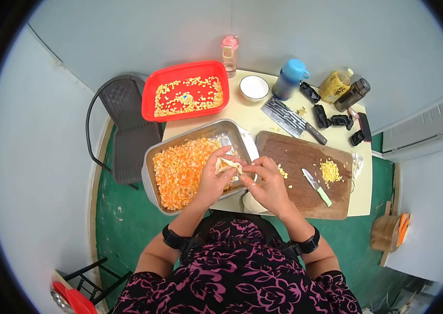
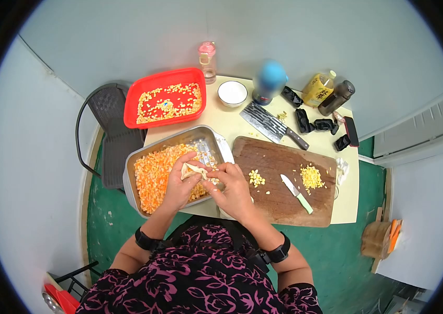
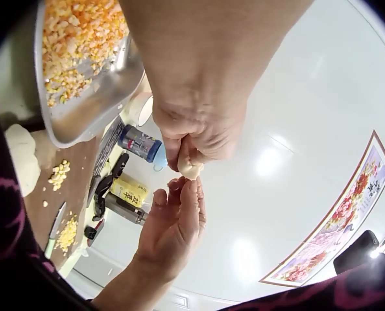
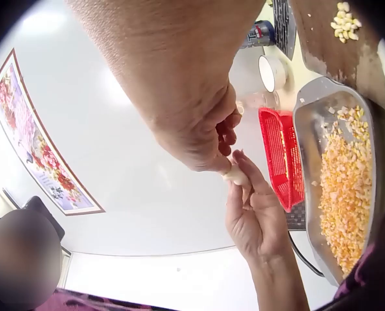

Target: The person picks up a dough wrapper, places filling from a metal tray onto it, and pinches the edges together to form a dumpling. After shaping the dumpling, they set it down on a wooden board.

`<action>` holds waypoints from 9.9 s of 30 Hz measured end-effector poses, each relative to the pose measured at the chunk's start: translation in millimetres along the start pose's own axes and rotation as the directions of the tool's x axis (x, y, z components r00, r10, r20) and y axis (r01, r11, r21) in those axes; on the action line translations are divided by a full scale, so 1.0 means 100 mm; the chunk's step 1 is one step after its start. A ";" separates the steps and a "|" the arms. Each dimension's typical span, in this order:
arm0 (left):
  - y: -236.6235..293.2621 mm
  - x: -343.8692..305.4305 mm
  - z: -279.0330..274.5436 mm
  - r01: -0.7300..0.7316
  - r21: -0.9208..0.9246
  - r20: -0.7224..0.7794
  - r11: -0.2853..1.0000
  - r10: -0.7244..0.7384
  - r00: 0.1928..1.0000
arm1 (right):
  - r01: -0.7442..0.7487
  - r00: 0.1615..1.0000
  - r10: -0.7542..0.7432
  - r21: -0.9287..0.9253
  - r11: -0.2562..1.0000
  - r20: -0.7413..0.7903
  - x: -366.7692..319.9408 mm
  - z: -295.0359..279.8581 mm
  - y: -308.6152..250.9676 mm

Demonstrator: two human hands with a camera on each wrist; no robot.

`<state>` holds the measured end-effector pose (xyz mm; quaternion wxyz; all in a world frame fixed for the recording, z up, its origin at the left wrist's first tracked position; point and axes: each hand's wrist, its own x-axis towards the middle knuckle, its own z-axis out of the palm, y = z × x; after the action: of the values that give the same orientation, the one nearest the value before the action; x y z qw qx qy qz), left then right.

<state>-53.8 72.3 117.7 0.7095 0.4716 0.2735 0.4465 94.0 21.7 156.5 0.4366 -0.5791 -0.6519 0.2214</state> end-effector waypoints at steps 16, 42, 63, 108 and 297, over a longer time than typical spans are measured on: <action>0.02 -0.01 -0.03 0.016 -0.103 0.085 0.995 -0.007 0.996 | 0.130 0.984 -0.154 -0.239 0.962 -0.086 0.04 0.10 -0.10; 0.05 0.02 -0.19 0.210 -0.433 0.158 0.876 -0.156 0.975 | 0.087 0.992 -0.088 -0.018 0.996 -0.089 0.04 -0.01 -0.10; 0.13 0.00 -0.15 0.281 -0.322 0.227 0.904 -0.215 0.950 | 0.039 0.999 -0.035 0.111 0.993 -0.039 -0.02 -0.08 -0.07; 0.09 0.02 -0.15 0.117 -0.158 0.069 0.980 -0.108 0.992 | 0.068 0.990 -0.075 -0.060 0.996 -0.120 0.00 0.02 -0.06; 0.43 0.20 0.01 0.053 0.479 0.286 0.876 -0.212 0.934 | 0.306 0.946 -0.281 -0.160 0.939 0.160 0.07 -0.31 -0.04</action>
<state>-59.9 96.5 158.3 0.6410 0.6752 0.2816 0.2324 117.8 20.5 177.9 0.3650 -0.4965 -0.7766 0.1314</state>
